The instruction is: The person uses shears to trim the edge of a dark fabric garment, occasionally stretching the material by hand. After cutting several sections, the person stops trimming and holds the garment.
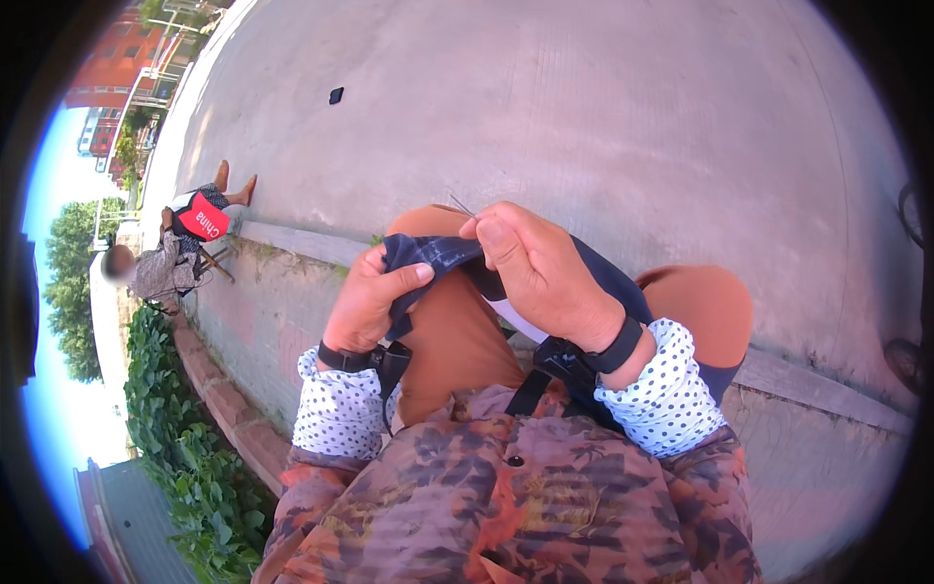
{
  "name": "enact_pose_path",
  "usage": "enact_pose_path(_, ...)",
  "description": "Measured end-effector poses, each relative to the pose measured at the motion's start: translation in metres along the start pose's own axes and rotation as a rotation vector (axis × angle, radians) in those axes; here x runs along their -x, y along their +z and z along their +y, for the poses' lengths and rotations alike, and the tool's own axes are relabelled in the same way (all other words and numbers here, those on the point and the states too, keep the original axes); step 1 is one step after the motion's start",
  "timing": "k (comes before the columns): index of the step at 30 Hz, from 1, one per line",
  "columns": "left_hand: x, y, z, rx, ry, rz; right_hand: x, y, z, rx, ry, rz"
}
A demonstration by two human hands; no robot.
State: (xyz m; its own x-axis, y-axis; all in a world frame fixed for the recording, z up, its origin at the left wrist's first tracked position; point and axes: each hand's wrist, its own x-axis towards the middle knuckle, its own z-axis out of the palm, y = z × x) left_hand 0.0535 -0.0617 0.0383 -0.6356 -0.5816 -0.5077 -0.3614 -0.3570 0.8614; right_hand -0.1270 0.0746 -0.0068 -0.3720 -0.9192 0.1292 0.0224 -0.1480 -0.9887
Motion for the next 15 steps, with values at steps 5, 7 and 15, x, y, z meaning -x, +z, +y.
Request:
enact_pose_path(5, 0.001, -0.003, -0.001, 0.064, 0.012, 0.007, 0.005, -0.002, -0.015, 0.065, 0.163, -0.249)
enact_pose_path(7, 0.001, -0.005, 0.0, 0.076, -0.005, 0.01, 0.004, -0.002, -0.015, 0.123, 0.251, -0.317)
enact_pose_path(15, -0.003, -0.006, -0.004, 0.098, 0.012, 0.029, 0.002, 0.006, -0.003, 0.107, 0.281, -0.35)
